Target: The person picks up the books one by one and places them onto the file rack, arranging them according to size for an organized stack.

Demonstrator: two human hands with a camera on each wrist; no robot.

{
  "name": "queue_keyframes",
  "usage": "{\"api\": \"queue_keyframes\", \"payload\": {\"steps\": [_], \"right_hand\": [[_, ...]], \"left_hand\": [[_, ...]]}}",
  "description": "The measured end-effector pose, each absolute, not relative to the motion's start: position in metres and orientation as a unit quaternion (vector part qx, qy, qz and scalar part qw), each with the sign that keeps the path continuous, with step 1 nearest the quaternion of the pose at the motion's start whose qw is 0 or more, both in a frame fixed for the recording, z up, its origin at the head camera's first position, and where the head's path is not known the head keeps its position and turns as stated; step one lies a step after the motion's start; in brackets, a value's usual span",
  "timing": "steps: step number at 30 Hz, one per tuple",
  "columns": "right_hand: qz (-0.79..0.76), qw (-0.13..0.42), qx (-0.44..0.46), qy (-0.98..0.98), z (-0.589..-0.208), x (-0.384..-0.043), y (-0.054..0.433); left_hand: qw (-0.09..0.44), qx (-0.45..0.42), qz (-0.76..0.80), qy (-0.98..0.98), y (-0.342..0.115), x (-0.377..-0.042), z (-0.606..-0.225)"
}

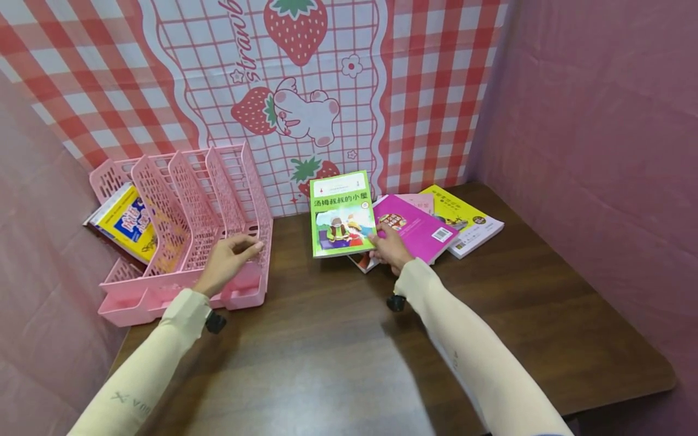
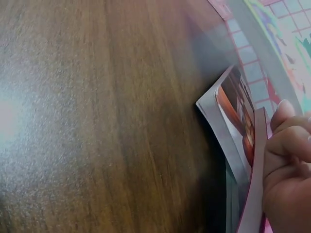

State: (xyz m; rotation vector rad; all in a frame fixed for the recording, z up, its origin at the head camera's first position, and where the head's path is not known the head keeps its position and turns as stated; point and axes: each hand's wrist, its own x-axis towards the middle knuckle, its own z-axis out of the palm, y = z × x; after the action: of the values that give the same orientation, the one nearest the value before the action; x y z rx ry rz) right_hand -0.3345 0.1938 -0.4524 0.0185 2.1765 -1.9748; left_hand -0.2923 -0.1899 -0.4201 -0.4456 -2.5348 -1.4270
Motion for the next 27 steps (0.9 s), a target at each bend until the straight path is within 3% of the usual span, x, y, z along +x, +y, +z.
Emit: {"api": "queue_keyframes", "payload": {"steps": [27], "right_hand": [[-0.738,0.070,-0.037,0.670,-0.4554,-0.3280,0.1927]], "left_hand": [[0.100,-0.155,-0.480,-0.857,-0.1888,-0.2911,-0.4184]]}}
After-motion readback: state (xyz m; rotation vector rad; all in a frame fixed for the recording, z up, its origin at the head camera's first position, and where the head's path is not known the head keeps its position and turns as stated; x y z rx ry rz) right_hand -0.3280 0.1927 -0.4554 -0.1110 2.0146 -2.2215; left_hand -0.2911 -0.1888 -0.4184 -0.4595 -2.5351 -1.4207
